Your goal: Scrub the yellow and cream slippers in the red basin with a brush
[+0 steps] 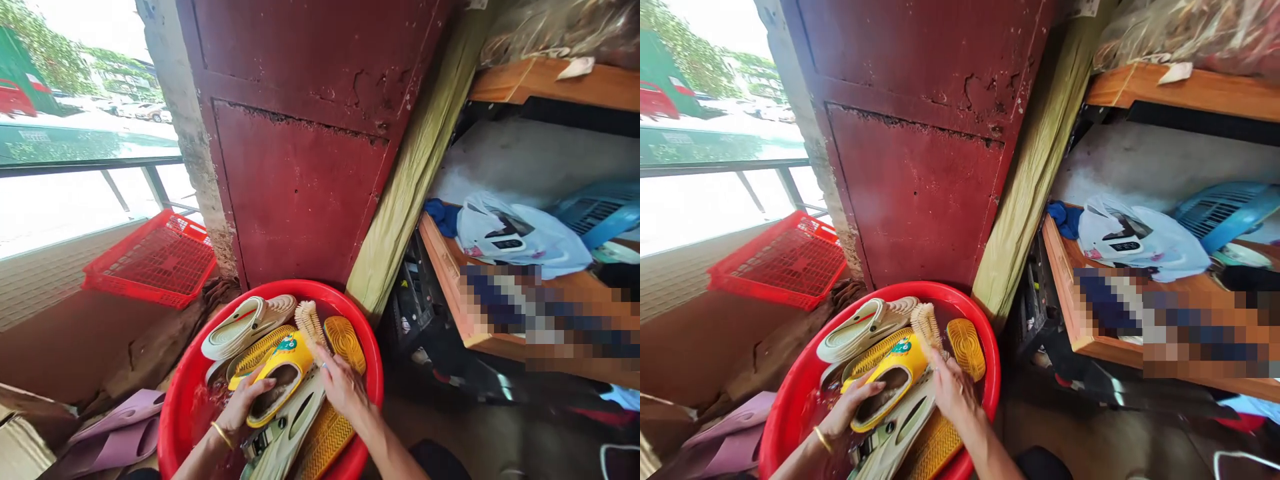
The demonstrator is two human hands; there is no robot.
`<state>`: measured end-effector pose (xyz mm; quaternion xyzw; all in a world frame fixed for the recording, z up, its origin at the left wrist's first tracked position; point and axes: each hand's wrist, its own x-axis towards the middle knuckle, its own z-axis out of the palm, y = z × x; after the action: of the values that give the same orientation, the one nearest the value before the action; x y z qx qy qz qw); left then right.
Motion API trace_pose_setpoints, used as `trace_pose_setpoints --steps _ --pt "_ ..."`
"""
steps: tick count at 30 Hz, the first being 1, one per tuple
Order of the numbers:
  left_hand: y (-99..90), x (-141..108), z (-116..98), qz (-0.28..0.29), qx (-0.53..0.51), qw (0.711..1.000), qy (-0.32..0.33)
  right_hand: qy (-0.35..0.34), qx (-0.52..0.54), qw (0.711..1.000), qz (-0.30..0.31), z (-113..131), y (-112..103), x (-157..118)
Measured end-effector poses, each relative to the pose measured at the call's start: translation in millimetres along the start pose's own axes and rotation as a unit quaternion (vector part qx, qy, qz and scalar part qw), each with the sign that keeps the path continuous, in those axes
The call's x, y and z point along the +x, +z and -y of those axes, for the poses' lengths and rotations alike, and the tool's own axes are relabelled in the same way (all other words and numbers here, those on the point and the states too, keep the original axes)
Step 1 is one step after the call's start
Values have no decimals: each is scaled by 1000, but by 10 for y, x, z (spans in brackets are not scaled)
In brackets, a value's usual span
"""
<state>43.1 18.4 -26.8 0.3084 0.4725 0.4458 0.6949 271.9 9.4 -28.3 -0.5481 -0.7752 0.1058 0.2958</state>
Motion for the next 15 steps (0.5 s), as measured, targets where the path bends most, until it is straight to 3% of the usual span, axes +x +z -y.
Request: trace_pose_setpoints --steps 5,8,11,15 --pt "12 -27 -10 -12 60 998 12 -59 -38 996 47 55 -52 12" --pt "-42 -4 4 11 129 990 52 -16 -97 993 66 51 -76 6" --pt "-61 11 9 -12 149 987 54 21 -112 991 64 42 -114 -7" --pt "-18 -26 -11 -48 117 991 45 -49 -76 993 81 129 -82 -72"
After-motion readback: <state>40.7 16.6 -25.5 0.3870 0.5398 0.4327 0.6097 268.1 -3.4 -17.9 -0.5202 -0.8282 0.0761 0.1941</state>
